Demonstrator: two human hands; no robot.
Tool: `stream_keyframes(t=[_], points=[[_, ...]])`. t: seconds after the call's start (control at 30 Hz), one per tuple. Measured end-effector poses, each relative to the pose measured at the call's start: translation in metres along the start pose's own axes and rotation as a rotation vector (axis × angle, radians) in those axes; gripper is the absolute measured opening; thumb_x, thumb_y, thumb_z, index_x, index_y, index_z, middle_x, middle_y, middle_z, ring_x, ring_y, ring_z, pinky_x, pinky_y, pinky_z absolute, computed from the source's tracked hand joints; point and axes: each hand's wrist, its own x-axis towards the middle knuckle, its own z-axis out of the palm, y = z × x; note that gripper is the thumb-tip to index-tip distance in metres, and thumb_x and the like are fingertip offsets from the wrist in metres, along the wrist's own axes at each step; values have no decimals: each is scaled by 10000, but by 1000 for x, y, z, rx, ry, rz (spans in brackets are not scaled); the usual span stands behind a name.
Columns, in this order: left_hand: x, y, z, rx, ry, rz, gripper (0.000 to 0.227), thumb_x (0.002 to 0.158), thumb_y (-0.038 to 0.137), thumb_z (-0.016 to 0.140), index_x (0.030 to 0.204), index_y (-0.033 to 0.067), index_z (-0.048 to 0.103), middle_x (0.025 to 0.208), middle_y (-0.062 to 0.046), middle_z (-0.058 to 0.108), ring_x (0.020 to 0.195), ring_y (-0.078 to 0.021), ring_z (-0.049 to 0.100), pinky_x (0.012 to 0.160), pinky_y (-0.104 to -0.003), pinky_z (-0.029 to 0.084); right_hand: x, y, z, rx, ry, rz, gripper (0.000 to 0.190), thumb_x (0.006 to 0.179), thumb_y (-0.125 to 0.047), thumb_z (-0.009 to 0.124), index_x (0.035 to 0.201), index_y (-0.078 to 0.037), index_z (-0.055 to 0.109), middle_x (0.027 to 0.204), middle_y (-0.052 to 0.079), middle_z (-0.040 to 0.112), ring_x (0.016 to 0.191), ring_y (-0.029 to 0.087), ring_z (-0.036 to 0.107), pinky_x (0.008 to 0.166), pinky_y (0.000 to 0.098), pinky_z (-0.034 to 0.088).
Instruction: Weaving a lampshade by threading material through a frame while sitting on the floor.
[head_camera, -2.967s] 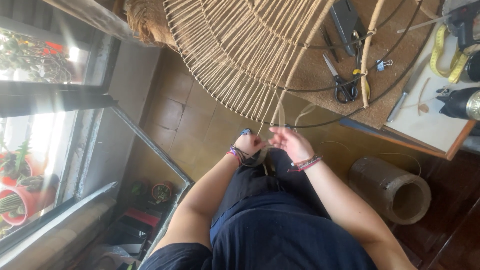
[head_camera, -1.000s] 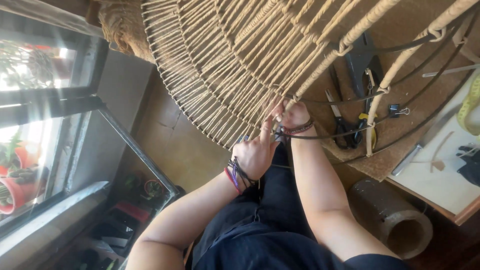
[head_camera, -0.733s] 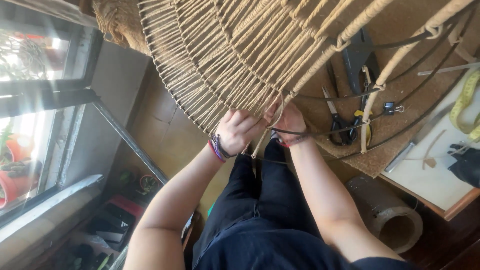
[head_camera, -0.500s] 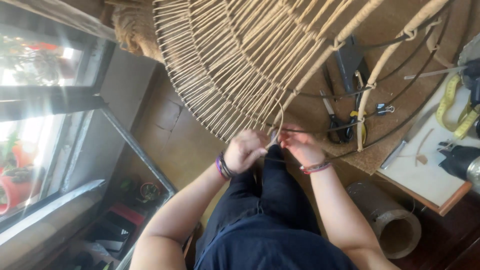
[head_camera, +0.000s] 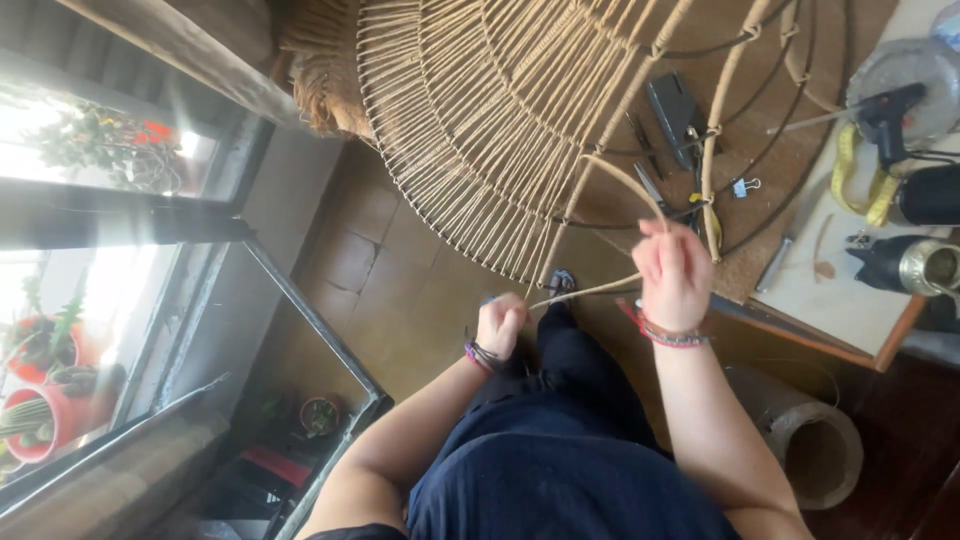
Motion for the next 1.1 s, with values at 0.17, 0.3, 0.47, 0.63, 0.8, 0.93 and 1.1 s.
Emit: stream_keyframes(t=[0.17,0.3,0.47,0.63,0.8,0.93,1.1], points=[[28,-29,20,-445,117,-458,351,984,260,618,1230,14,661,911,-174,651,438,-149,516,393,-261,446,-57,-12,13,-902,-771,92,116,851,-133,716,799,-160,816,802,48,688,754,258,678,696,373,561],[52,35,-9,-659,-172,-745,439,1027,427,531,1112,59,753,613,-52,582,382,-47,349,343,-166,302,-92,104,-83,-1825,-914,672,297,902,-499,521,904,-344,774,1184,-76,649,1247,209,571,1152,526,366],[62,-32,-7,458,-391,-401,461,732,596,804,972,208,743,757,-45,712,792,-296,723,686,-409,563,-59,77,-32,-718,-337,530,480,1002,-88,628,1459,19,528,1437,305,557,1354,459,488,1138,574,403],[68,-58,0,751,-393,-259,352,770,519,709,1006,259,687,821,6,744,873,-278,749,795,-431,588,-63,56,10,-596,-352,468,278,1033,-164,535,1240,-22,654,1028,148,760,998,279,708,906,403,562],[61,-14,-6,-250,-352,-639,224,957,246,627,995,80,772,889,-137,774,385,-92,477,386,-233,383,-97,101,-26,-1604,-1203,662,254,992,-427,539,846,-361,735,953,-152,767,1078,141,715,1041,441,376],[64,-13,-10,-79,-357,-587,290,797,387,743,863,111,684,673,-76,620,650,-209,572,568,-309,455,-47,95,-9,-829,-535,659,268,981,-359,513,1087,-268,742,1095,-45,746,1099,180,709,916,413,583],[62,-15,-13,714,-424,-322,382,672,544,779,899,260,661,833,18,732,934,-269,738,820,-409,581,-16,60,8,61,-168,283,426,1121,-223,382,1189,112,638,574,-61,320,521,51,365,521,204,326]])
